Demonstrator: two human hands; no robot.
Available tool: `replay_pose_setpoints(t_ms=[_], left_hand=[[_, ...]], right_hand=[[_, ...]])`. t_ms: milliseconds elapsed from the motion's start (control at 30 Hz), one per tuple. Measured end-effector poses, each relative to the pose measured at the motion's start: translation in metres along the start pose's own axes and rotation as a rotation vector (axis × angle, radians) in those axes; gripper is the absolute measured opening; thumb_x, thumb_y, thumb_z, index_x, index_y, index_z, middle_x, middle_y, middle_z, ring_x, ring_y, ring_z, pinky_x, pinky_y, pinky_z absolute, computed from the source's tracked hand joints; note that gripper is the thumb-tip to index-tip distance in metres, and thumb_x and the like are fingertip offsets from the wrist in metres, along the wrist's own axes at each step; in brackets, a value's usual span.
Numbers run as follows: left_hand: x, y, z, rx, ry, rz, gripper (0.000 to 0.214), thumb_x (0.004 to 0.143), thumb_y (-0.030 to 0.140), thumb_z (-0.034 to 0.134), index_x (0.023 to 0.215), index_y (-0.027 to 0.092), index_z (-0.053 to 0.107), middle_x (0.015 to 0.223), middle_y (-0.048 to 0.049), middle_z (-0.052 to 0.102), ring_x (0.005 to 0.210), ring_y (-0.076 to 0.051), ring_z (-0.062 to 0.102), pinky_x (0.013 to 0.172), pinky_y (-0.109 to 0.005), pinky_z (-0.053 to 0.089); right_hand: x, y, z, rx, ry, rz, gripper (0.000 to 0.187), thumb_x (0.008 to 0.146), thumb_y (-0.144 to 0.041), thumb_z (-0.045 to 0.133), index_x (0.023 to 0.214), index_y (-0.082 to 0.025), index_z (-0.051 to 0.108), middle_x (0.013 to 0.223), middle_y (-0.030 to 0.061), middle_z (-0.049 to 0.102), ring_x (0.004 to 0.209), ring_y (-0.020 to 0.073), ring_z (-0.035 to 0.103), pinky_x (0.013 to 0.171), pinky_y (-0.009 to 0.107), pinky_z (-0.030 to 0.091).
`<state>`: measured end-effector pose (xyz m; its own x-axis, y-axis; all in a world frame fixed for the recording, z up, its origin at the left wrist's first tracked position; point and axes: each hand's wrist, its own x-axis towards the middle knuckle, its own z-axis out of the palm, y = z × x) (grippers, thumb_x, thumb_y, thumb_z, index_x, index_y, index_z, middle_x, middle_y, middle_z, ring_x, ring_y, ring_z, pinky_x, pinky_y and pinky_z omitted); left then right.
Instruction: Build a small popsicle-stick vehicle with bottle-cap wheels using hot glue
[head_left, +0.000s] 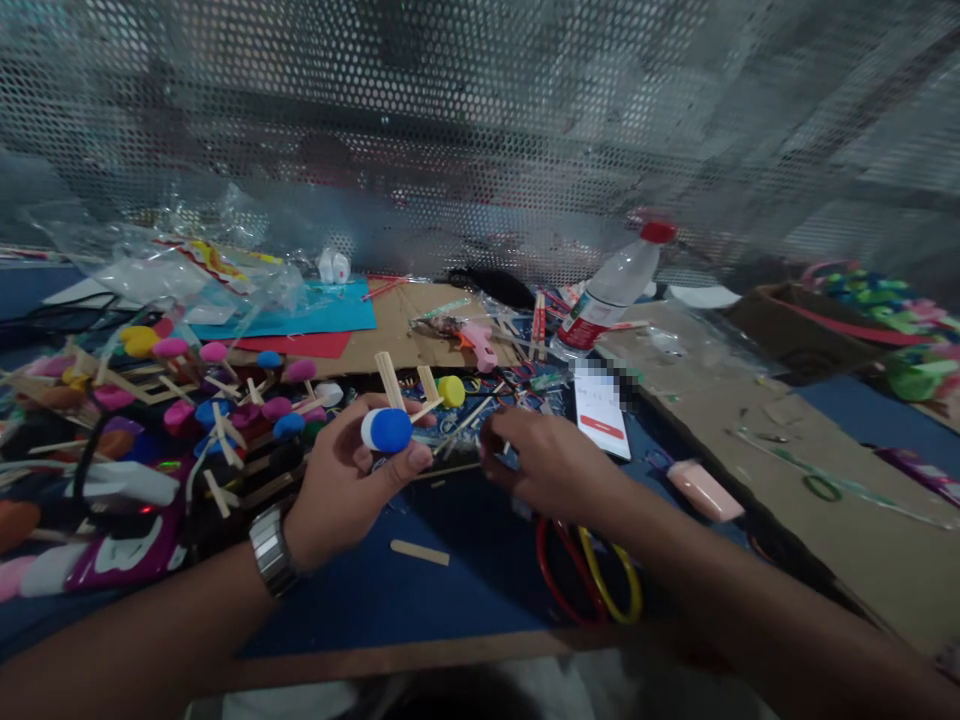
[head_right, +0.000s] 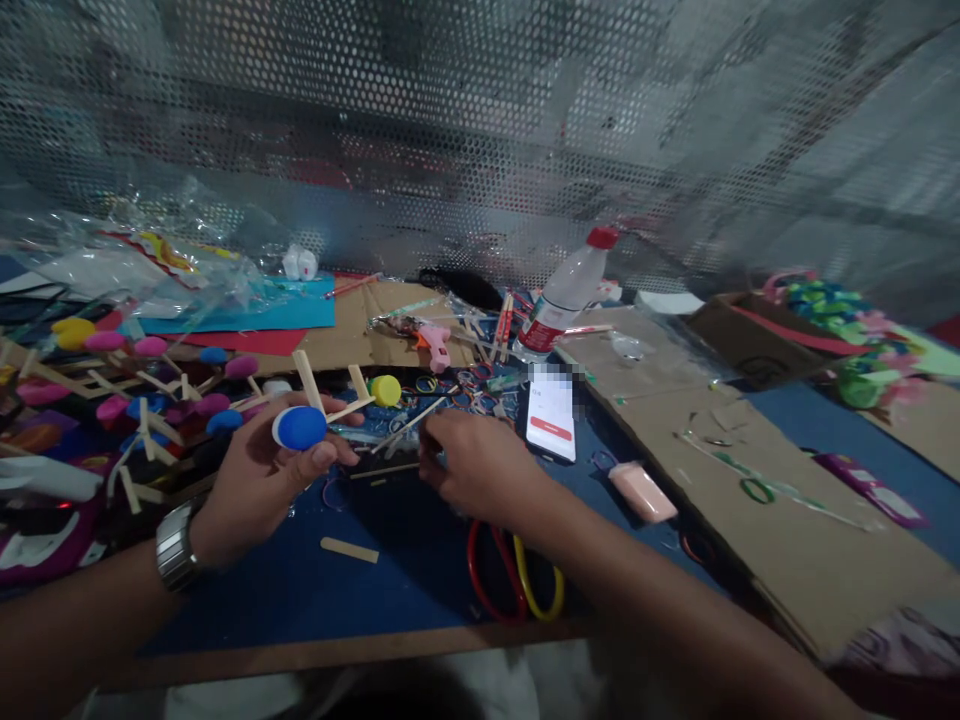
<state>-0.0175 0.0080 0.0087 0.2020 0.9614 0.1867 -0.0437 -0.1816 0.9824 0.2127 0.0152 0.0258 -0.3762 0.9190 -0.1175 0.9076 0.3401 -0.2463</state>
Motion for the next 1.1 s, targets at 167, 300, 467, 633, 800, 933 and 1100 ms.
replay_pose_setpoints(t_ms=[167,300,467,633,800,933,1100], left_hand=[[-0.003,0.0,0.0,-0.02,-0.127,-0.017,0.045,0.083,0.056,0.076,0.104,0.016,0.069,0.094,-0.0108,0.078,0.075,-0.021,0.074,0.066,-0.029,0.057],[-0.006,0.003,0.001,0.029,-0.195,-0.043,0.042,0.082,0.052,0.077,0.102,0.016,0.067,0.089,-0.0092,0.076,0.075,-0.021,0.072,0.067,-0.029,0.056],[-0.01,0.004,0.001,0.155,-0.384,-0.119,0.038,0.081,0.045,0.077,0.103,0.018,0.062,0.083,-0.0072,0.074,0.077,-0.023,0.071,0.071,-0.033,0.057],[-0.01,0.006,0.003,0.404,-0.528,-0.097,0.032,0.081,0.047,0.075,0.096,0.021,0.065,0.082,-0.0028,0.073,0.074,-0.02,0.068,0.069,-0.03,0.053],[-0.008,0.005,0.008,0.559,-0.625,-0.01,0.024,0.084,0.045,0.073,0.091,0.023,0.07,0.079,0.0007,0.073,0.067,-0.016,0.066,0.064,-0.026,0.046],[-0.01,0.004,0.011,0.624,-0.657,0.007,0.021,0.088,0.045,0.069,0.093,0.024,0.071,0.085,0.0011,0.077,0.076,-0.019,0.07,0.071,-0.028,0.046],[-0.014,0.0,0.011,0.739,-0.602,0.085,0.017,0.091,0.039,0.064,0.099,0.024,0.068,0.091,0.0008,0.077,0.081,-0.021,0.071,0.072,-0.03,0.044]], right_hand=[[-0.003,0.016,-0.013,-0.048,0.053,0.062,0.003,0.085,-0.019,0.062,0.085,-0.021,0.065,0.087,0.0061,0.072,0.079,0.0214,0.065,0.068,0.029,0.038],[-0.009,0.016,-0.01,-0.035,-0.066,-0.02,0.006,0.088,-0.021,0.063,0.09,-0.021,0.068,0.097,0.0082,0.074,0.081,0.022,0.067,0.07,0.03,0.041],[-0.016,0.027,-0.004,0.049,-0.06,-0.043,0.009,0.09,-0.019,0.058,0.089,-0.02,0.067,0.095,0.0075,0.073,0.084,0.0221,0.067,0.074,0.031,0.043],[-0.021,0.081,-0.01,0.05,0.287,0.198,0.015,0.087,-0.019,0.053,0.091,-0.022,0.067,0.084,0.0053,0.072,0.075,0.0218,0.064,0.07,0.032,0.041],[-0.019,0.119,-0.018,0.013,0.377,0.444,0.013,0.079,-0.014,0.053,0.075,-0.022,0.063,0.063,0.0028,0.063,0.057,0.0195,0.054,0.059,0.031,0.034],[-0.017,0.124,-0.012,0.002,0.34,0.443,0.015,0.079,-0.014,0.052,0.073,-0.022,0.064,0.061,0.0024,0.063,0.055,0.0194,0.053,0.056,0.029,0.032],[-0.02,0.105,-0.006,-0.027,0.345,0.356,0.017,0.083,-0.016,0.053,0.089,-0.022,0.068,0.081,0.0048,0.073,0.067,0.0207,0.061,0.064,0.03,0.039]])
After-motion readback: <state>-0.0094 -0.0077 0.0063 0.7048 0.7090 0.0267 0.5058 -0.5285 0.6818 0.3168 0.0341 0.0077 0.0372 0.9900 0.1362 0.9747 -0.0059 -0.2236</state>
